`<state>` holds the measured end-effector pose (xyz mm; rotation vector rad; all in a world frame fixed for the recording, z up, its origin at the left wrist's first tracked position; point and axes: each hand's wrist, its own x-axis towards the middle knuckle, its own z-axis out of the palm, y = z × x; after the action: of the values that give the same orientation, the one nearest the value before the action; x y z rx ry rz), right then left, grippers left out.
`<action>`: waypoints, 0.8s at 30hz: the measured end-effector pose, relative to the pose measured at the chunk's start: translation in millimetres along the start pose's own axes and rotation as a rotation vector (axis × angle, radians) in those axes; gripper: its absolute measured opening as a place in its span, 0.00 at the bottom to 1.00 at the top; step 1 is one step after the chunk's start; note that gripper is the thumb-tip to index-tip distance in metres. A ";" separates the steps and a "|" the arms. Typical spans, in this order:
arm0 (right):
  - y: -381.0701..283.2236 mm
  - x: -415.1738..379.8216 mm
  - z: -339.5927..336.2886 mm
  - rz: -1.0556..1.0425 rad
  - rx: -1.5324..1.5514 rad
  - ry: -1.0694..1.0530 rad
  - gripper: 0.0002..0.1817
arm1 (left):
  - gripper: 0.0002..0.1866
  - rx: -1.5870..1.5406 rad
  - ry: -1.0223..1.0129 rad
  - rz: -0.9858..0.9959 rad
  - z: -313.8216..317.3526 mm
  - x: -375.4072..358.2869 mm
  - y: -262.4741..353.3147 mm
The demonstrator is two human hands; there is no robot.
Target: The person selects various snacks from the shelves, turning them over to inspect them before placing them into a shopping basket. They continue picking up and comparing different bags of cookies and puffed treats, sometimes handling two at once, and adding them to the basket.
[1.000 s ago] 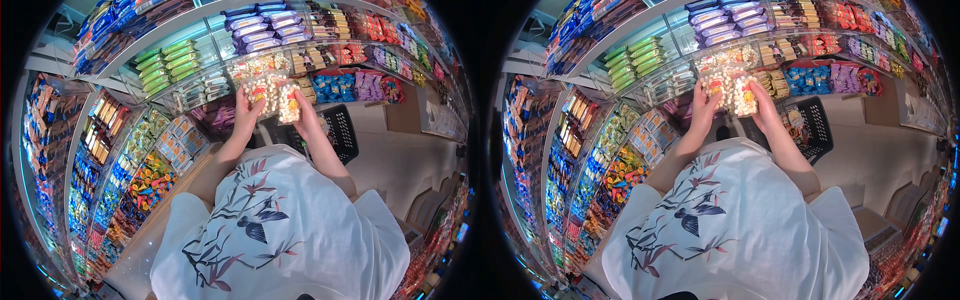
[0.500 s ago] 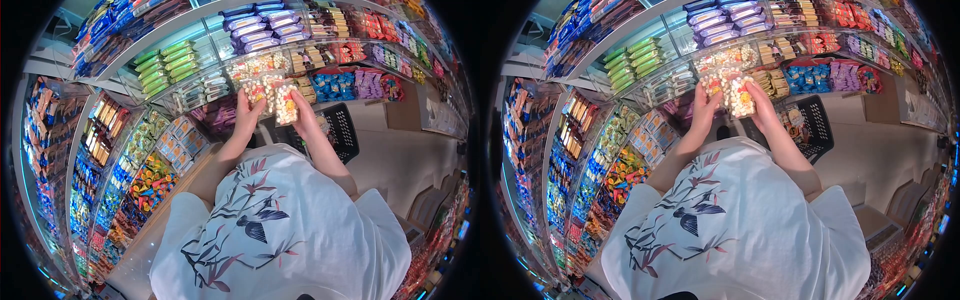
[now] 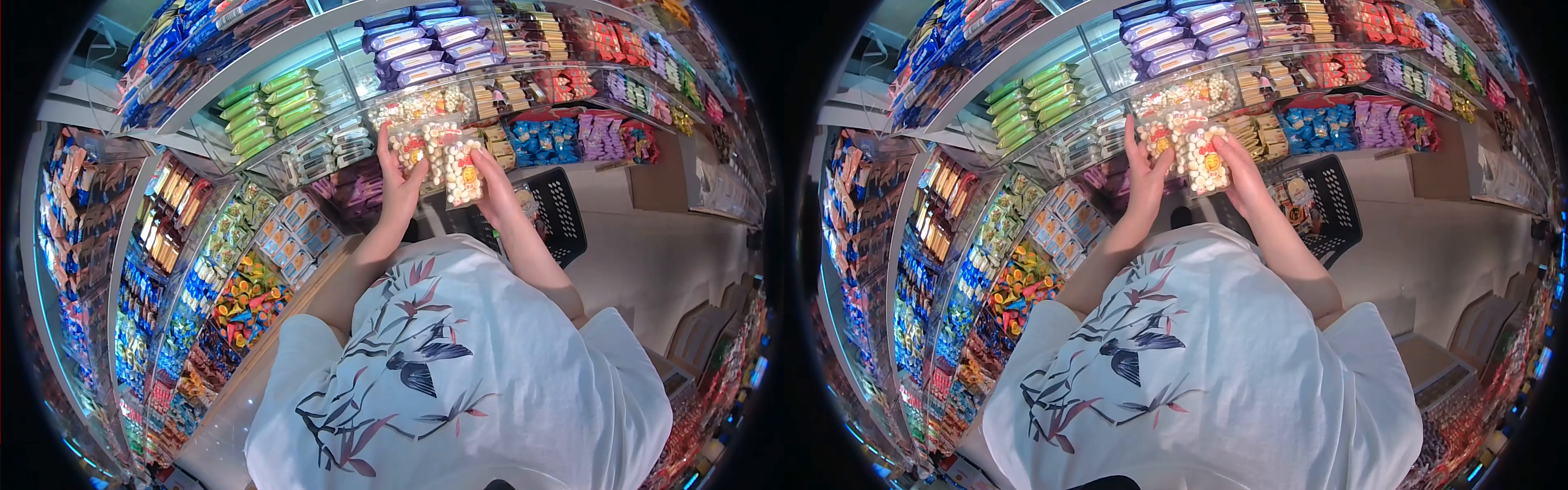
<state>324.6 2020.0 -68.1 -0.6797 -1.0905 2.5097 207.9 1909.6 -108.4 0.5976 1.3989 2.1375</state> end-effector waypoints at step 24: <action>14.0 0.9 3.0 -0.101 -0.377 -0.125 0.14 | 0.21 -0.222 0.001 -0.319 -3.7 -2.4 -16.7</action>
<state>320.9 2009.5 -77.0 -0.5489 -1.6251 2.3073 210.5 1911.1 -125.4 0.2680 1.1481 1.9963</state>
